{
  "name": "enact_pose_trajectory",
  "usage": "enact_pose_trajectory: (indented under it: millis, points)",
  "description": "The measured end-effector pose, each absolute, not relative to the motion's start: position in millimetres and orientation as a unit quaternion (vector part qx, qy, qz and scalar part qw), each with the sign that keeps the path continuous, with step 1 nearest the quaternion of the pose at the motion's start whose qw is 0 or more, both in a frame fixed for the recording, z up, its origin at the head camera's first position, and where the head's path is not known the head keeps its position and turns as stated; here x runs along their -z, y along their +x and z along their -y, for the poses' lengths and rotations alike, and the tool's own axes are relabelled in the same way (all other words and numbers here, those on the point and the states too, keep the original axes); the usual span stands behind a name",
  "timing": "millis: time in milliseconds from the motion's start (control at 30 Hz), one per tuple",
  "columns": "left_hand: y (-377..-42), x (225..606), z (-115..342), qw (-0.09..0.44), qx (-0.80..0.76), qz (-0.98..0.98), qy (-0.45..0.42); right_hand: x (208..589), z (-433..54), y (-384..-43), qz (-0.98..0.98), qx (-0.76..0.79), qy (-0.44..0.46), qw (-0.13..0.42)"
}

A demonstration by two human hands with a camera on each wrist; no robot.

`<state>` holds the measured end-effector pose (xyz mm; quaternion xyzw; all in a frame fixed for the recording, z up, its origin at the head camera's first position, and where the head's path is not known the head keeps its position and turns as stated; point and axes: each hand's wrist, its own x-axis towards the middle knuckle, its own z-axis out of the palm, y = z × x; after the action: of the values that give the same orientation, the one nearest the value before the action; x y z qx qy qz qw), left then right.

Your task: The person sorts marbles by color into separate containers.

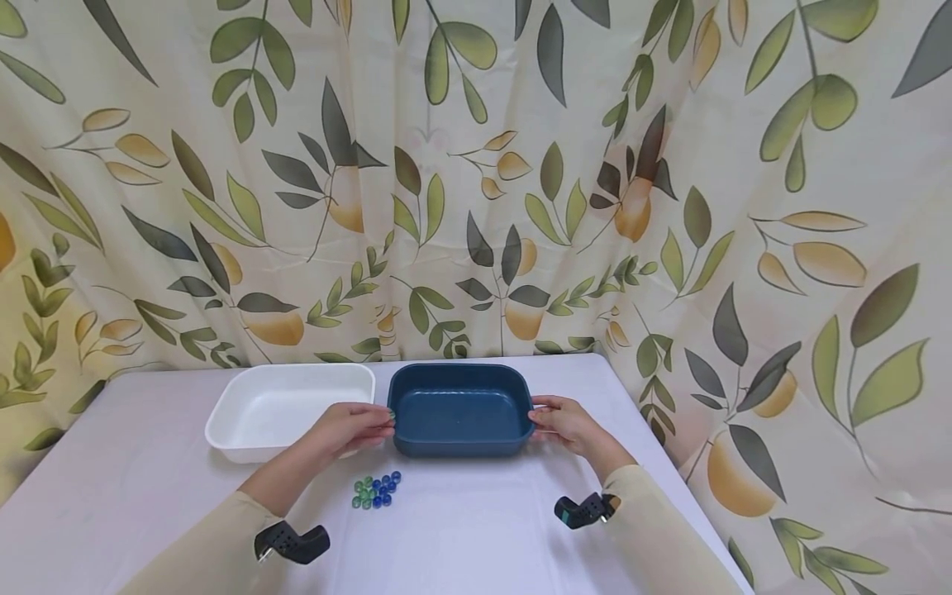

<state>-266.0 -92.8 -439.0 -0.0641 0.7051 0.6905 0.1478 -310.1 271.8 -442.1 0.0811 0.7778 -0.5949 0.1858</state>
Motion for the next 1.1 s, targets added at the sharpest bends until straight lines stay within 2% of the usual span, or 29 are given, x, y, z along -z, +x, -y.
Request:
enact_pose_trajectory:
  millis: [333, 567, 1100]
  points:
    - [-280.3, 440.1, 79.2, 0.154, -0.678, -0.714, -0.079, 437.8, -273.3, -313.6, -0.783, 0.577, 0.083, 0.215]
    - [-291.9, 437.4, 74.6, 0.145, -0.658, -0.734, -0.084, 435.3, -275.4, -314.1, -0.784, 0.572, 0.103, 0.217]
    - [-304.8, 430.5, 77.0, 0.147, -0.666, -0.724, -0.104, 429.4, -274.1, -317.1, -0.783, 0.573, 0.085, 0.226]
